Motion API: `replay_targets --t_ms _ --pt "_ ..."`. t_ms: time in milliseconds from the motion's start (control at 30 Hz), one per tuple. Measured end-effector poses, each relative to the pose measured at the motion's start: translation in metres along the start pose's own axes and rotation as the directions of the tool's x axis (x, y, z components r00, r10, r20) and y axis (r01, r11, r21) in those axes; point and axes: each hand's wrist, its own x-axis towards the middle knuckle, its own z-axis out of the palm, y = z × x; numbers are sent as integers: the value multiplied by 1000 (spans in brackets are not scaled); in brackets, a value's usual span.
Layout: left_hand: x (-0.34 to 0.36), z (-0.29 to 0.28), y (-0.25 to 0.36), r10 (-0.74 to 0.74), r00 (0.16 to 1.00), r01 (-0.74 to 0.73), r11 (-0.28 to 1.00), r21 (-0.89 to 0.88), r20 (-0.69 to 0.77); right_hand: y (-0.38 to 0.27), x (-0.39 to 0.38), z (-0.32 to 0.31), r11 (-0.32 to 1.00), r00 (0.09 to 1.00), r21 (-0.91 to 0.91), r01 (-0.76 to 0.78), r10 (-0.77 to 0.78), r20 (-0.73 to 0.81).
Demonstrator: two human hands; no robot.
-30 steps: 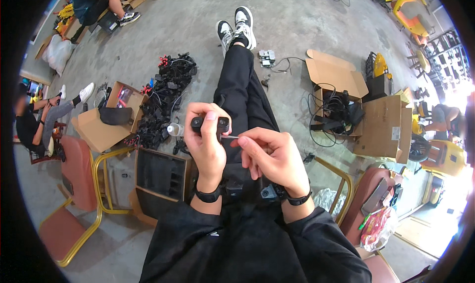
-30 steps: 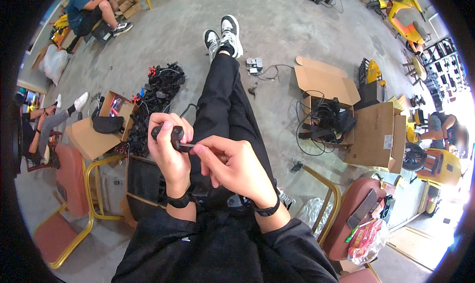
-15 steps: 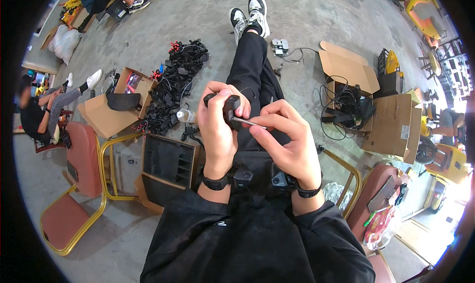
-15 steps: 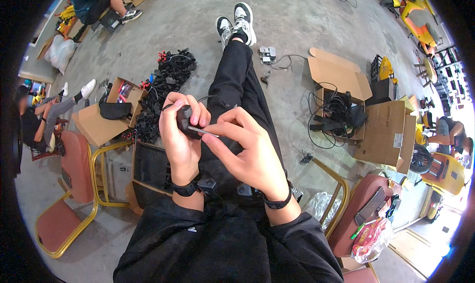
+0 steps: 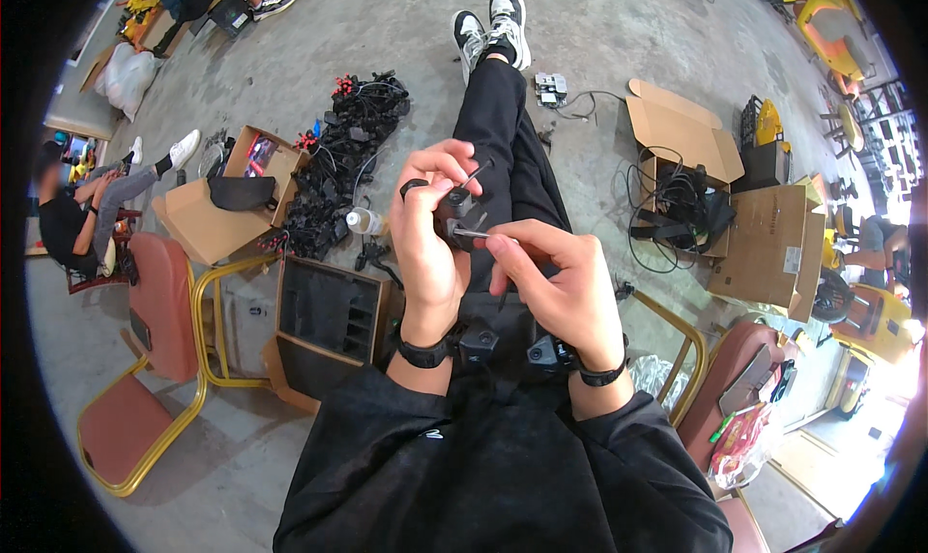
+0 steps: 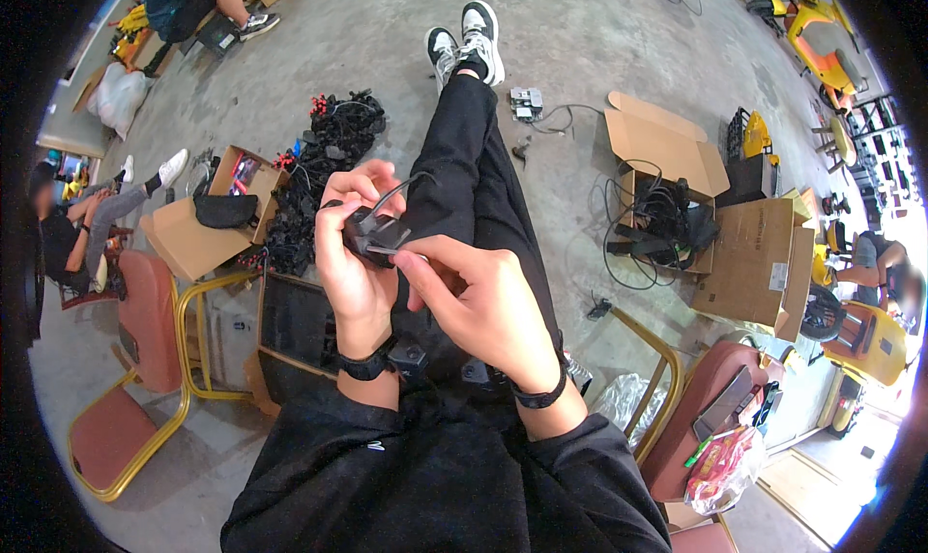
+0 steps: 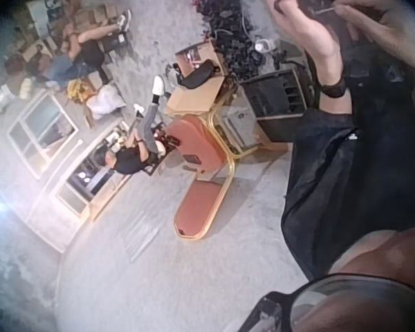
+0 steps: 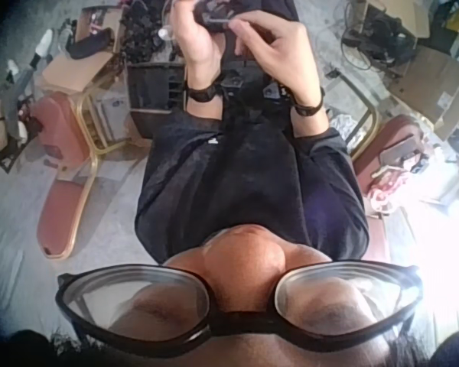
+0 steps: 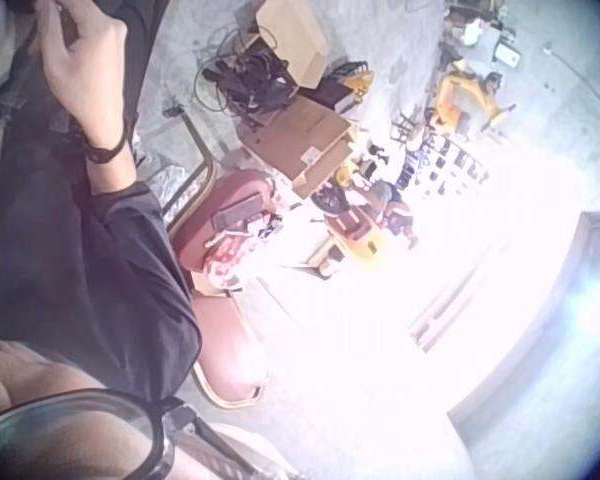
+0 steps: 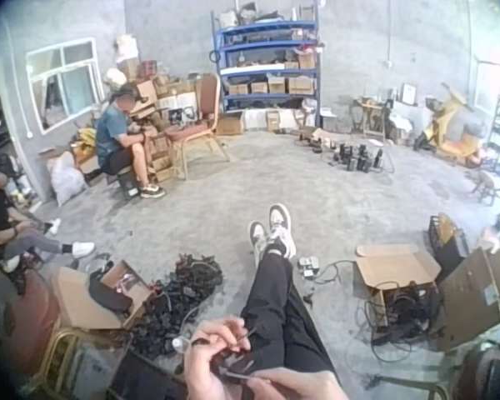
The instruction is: The person is using a screwdriver to disassemble or repair a small electronic device.
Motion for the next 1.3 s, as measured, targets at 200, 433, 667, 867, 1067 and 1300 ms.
replay_targets --t_ms 200,433,667,867,1067,1300 --pt "2 4 0 32 994 -21 994 -104 103 0 -2 3 999 999 31 30 -29 -35" --pt "0 0 2 63 989 -51 995 -86 134 6 7 1 893 902 -202 401 -424 -83" --pt "2 -3 -3 77 993 -61 985 -161 95 6 5 1 903 914 -193 384 -401 -54" --pt "1 -3 0 67 992 -49 985 -164 110 7 6 -1 886 905 -219 410 -425 -27" --pt "2 -5 2 43 993 -27 990 -138 112 8 7 0 873 893 -233 429 -449 -39" --pt "2 -3 1 70 992 -55 989 -139 103 8 5 1 941 946 -123 315 -322 -45"
